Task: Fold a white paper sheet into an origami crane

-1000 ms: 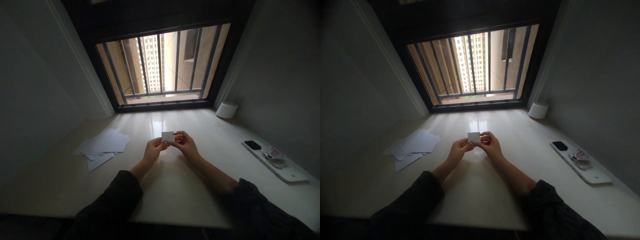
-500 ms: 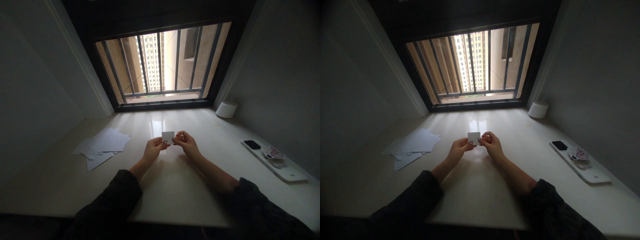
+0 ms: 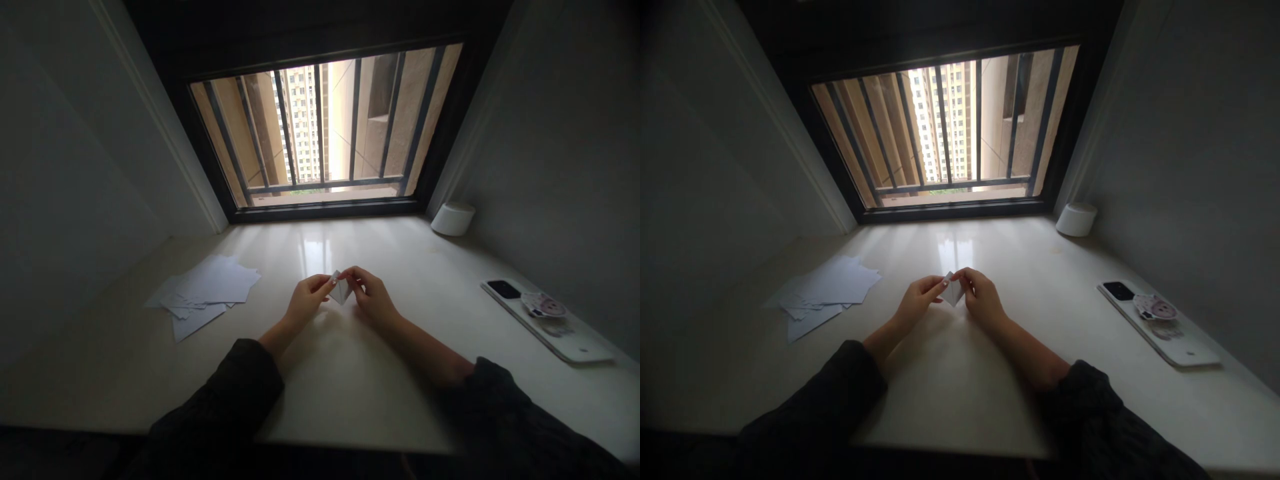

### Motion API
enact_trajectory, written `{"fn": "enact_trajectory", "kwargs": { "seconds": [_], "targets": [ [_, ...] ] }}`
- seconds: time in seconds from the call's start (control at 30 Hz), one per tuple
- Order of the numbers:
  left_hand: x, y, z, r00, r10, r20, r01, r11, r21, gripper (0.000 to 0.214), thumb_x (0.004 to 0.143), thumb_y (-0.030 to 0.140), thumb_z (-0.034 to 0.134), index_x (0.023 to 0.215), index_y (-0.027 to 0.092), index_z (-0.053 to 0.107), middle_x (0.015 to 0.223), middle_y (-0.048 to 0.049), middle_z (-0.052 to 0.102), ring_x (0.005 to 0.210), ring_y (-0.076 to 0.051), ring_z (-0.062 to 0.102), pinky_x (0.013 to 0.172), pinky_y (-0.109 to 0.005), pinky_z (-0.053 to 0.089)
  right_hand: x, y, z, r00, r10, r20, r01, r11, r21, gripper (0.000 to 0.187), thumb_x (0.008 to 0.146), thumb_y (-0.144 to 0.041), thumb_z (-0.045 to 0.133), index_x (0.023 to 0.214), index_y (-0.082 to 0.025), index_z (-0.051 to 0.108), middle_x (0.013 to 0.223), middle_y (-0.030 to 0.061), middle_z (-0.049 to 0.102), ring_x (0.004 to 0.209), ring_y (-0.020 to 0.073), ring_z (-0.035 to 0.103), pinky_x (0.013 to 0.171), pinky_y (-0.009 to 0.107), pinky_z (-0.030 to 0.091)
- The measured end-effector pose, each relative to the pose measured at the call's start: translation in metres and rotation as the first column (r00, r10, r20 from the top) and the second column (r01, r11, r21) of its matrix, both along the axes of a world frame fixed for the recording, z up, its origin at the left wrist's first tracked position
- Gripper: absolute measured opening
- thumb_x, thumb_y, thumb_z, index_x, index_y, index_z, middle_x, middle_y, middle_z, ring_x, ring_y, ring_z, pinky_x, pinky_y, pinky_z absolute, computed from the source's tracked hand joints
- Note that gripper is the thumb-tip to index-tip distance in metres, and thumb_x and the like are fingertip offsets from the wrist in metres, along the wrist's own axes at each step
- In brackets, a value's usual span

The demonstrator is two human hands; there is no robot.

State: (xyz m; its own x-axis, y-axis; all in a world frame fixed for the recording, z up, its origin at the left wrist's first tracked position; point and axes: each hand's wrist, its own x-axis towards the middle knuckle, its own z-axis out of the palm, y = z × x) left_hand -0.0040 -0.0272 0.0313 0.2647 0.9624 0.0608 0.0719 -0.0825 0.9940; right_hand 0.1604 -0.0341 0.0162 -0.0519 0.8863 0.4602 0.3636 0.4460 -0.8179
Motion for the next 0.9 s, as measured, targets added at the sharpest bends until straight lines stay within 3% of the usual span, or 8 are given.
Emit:
{"fn": "enact_trajectory", "kwargs": {
  "seconds": [0.13,0.3,0.47,0.57,0.7,0.9],
  "targets": [
    [0.0001,0.0006,-0.0008,0.996,0.039,0.078,-0.035,0.998,-0.051,0.027,0.071,0.036,0.068,0.085,0.013,0.065,0.086,-0.0076,0.067,0.078,-0.017,0.063,0.067,-0.028,0.052,-0.0023,-0.0021,0.0015,1.0,-0.008,-0.003,0.008,1.0,0.017,0.015,0.085,-0.032,0.049,0.095,-0.023,0.057,0.084,0.0029,0.061,0.074,0.0172,0.058,0.07,0.033,0.048],
    [0.0012,-0.0007,-0.0023,0.951,0.144,0.275,-0.117,0.987,-0.113,0.042,0.068,0.027,0.073,0.103,0.016,0.052,0.091,-0.0079,0.066,0.085,-0.019,0.064,0.08,-0.036,0.053,-0.0041,0.0027,-0.0046,0.961,0.069,-0.267,-0.106,0.986,-0.127,0.032,0.076,-0.039,0.062,0.104,-0.025,0.053,0.08,0.0008,0.061,0.065,0.0151,0.059,0.062,0.031,0.051],
    [0.0005,-0.0053,-0.001,0.969,0.038,0.243,-0.041,0.999,0.009,0.071,0.07,0.025,0.072,0.129,0.027,0.032,0.104,-0.0071,0.062,0.077,-0.016,0.067,0.08,-0.038,0.054,-0.0022,0.0043,-0.0021,0.936,0.079,-0.343,-0.151,0.97,-0.19,0.028,0.074,-0.039,0.064,0.095,-0.021,0.065,0.071,0.0012,0.062,0.065,0.0157,0.058,0.065,0.032,0.05],
    [0.0006,-0.0071,0.0001,0.978,-0.036,0.205,0.018,0.996,0.091,0.064,0.072,0.025,0.07,0.127,0.027,0.037,0.112,-0.008,0.058,0.079,-0.017,0.068,0.081,-0.035,0.054,-0.0005,0.0044,0.0002,0.921,0.064,-0.385,-0.145,0.972,-0.185,0.031,0.074,-0.039,0.064,0.1,-0.021,0.066,0.07,0.0011,0.063,0.065,0.0153,0.057,0.067,0.032,0.048],
    [0.0008,-0.0065,0.0014,0.984,-0.054,0.17,0.041,0.996,0.082,0.053,0.072,0.024,0.07,0.121,0.021,0.048,0.116,-0.0109,0.055,0.085,-0.02,0.068,0.082,-0.033,0.053,0.0007,0.006,-0.0003,0.887,0.097,-0.452,-0.179,0.974,-0.141,0.036,0.072,-0.039,0.067,0.104,-0.023,0.064,0.071,-0.0003,0.062,0.066,0.0151,0.057,0.068,0.032,0.048],
    [-0.0004,-0.0065,0.0036,0.978,-0.077,0.196,0.064,0.995,0.072,0.067,0.073,0.024,0.069,0.132,0.025,0.039,0.119,-0.0113,0.056,0.087,-0.021,0.068,0.084,-0.037,0.053,-0.0013,0.0043,0.0018,0.875,0.118,-0.47,-0.21,0.967,-0.147,0.029,0.075,-0.037,0.065,0.1,-0.023,0.068,0.084,0.0016,0.068,0.078,0.0167,0.061,0.078,0.034,0.047]
  ]
}}
